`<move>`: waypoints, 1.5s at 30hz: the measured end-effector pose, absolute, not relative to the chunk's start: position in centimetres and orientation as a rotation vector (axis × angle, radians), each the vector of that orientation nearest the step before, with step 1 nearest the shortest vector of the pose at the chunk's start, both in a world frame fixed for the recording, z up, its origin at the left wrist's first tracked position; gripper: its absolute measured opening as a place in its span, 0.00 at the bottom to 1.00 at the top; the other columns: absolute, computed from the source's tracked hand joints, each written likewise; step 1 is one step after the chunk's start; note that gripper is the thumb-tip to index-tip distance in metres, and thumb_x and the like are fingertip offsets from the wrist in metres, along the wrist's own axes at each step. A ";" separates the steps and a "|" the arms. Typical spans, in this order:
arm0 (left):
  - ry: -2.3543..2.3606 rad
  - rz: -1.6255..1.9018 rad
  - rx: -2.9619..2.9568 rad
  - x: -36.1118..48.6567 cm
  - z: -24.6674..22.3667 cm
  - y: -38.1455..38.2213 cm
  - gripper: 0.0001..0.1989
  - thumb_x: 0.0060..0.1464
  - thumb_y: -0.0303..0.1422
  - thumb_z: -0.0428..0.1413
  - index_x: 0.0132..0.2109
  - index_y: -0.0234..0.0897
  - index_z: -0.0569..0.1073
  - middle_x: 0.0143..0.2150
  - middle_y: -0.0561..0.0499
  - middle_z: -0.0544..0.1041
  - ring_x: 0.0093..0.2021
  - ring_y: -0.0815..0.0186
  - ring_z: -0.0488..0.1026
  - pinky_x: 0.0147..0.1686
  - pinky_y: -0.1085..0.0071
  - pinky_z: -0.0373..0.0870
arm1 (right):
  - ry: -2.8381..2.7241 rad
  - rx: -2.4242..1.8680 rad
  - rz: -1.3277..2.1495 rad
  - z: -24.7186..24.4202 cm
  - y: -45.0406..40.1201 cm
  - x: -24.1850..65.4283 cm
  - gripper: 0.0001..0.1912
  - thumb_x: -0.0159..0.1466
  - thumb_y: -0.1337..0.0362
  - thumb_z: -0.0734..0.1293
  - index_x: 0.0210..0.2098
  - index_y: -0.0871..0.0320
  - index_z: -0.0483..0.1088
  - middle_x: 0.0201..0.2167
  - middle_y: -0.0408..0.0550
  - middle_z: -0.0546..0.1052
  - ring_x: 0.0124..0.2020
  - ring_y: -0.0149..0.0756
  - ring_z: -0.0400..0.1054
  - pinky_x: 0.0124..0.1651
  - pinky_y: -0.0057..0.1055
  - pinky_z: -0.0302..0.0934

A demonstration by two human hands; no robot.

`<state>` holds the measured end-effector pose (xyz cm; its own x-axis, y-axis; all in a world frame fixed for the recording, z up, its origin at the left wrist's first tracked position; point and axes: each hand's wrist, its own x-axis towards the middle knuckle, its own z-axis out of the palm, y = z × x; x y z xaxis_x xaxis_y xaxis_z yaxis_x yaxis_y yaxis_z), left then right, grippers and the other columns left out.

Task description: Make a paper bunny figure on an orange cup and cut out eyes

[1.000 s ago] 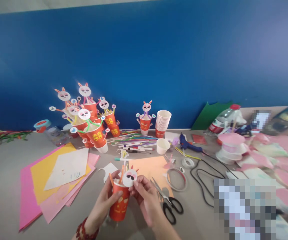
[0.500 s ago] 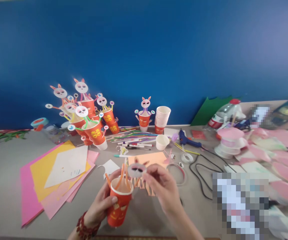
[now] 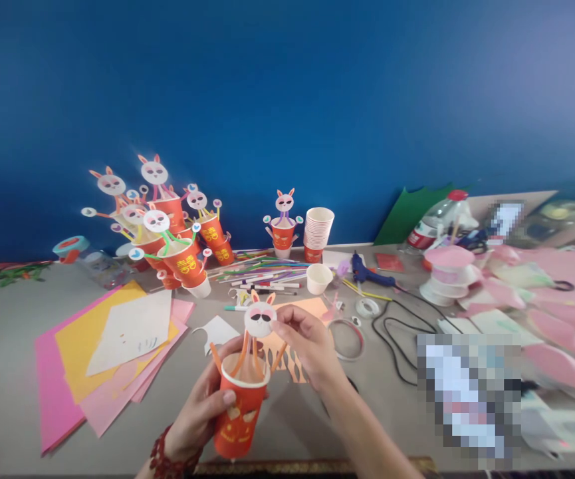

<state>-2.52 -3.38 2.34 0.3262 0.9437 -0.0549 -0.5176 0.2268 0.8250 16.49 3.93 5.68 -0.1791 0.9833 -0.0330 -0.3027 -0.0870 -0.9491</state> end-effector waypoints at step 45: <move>0.602 1.149 0.764 -1.8 2.5 -3.8 0.33 0.50 0.36 0.64 0.63 0.43 0.66 0.59 0.43 0.71 0.55 0.51 0.70 0.53 0.61 0.68 | -1.206 -0.910 1.505 5.3 4.3 15.9 0.14 0.58 0.57 0.74 0.26 0.58 0.68 0.28 0.43 0.71 0.30 0.32 0.63 0.33 0.27 0.58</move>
<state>-1.85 -3.80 2.46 0.3061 0.9513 -0.0369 -0.5718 0.2147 0.7918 15.91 4.33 5.28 -0.2537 0.9671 0.0170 -0.2276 -0.0426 -0.9728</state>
